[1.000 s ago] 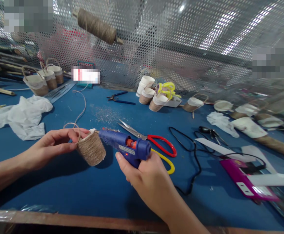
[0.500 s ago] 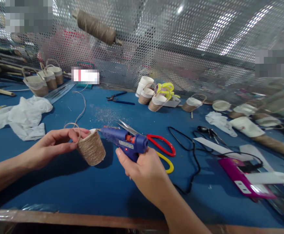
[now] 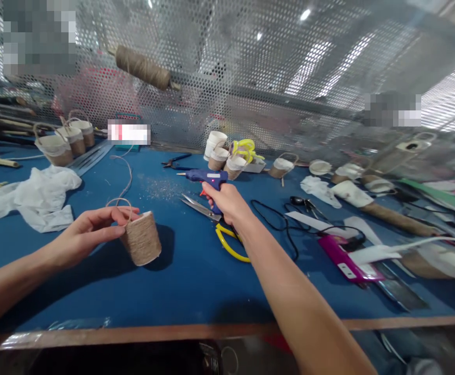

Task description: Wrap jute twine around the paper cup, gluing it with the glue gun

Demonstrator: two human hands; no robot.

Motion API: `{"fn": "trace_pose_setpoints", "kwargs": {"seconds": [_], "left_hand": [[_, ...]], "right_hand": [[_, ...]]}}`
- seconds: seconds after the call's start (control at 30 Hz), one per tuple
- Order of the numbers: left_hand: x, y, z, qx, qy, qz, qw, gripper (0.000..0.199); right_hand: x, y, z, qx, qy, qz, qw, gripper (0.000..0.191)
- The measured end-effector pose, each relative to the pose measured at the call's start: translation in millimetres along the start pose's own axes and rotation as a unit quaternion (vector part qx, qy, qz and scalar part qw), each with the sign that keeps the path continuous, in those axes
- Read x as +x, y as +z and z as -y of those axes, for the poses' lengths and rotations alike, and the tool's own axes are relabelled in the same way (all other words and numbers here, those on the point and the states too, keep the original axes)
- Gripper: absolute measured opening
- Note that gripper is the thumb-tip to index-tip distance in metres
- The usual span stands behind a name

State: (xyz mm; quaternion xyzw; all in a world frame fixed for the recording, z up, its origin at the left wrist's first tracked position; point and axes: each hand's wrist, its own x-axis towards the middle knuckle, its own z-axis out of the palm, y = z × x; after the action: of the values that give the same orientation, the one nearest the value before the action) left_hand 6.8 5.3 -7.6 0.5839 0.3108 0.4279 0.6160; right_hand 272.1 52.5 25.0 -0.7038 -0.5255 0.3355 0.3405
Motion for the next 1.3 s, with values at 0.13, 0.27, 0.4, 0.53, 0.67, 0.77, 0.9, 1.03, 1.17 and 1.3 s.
{"fn": "trace_pose_setpoints", "kwargs": {"seconds": [0.13,0.27,0.4,0.53,0.67,0.77,0.9,1.03,1.17,1.3], "left_hand": [[0,-1.5,0,0.013,0.006,0.011,1.0,0.006],[0,-2.0,0,0.023,0.006,0.02,1.0,0.008],[-1,-0.3,-1,0.015,0.007,0.019,1.0,0.007],[0,2.6,-4,0.013,-0.002,0.02,1.0,0.008],[0,3.2,-7,0.029,-0.002,0.021,0.999,0.008],[0,2.3,-10,0.033,-0.001,0.04,0.999,0.009],[-2,1.4,-12,0.024,-0.019,0.06,0.998,0.009],[-2,1.1,-13,0.031,-0.032,0.065,0.997,0.011],[-2,0.3,-14,0.041,-0.031,0.065,0.997,0.012],[-3,-1.0,-15,0.042,-0.025,0.07,0.996,0.011]], "right_hand": [[33,7,-7,-0.061,0.045,0.003,0.997,0.027],[51,12,-12,-0.136,0.042,-0.001,0.99,0.03],[53,13,-7,-0.214,-0.007,-0.03,0.976,0.027],[26,17,17,-0.231,-0.133,-0.017,0.964,0.025],[-22,30,57,-0.184,-0.283,0.135,0.932,0.029],[-47,42,80,-0.115,-0.424,0.28,0.853,0.029],[-49,52,86,-0.211,-0.435,0.296,0.824,0.026],[-42,49,78,-0.272,-0.422,0.282,0.817,0.034],[-49,35,69,-0.268,-0.419,0.261,0.827,0.034],[-61,21,62,-0.243,-0.422,0.229,0.843,0.028]]}}
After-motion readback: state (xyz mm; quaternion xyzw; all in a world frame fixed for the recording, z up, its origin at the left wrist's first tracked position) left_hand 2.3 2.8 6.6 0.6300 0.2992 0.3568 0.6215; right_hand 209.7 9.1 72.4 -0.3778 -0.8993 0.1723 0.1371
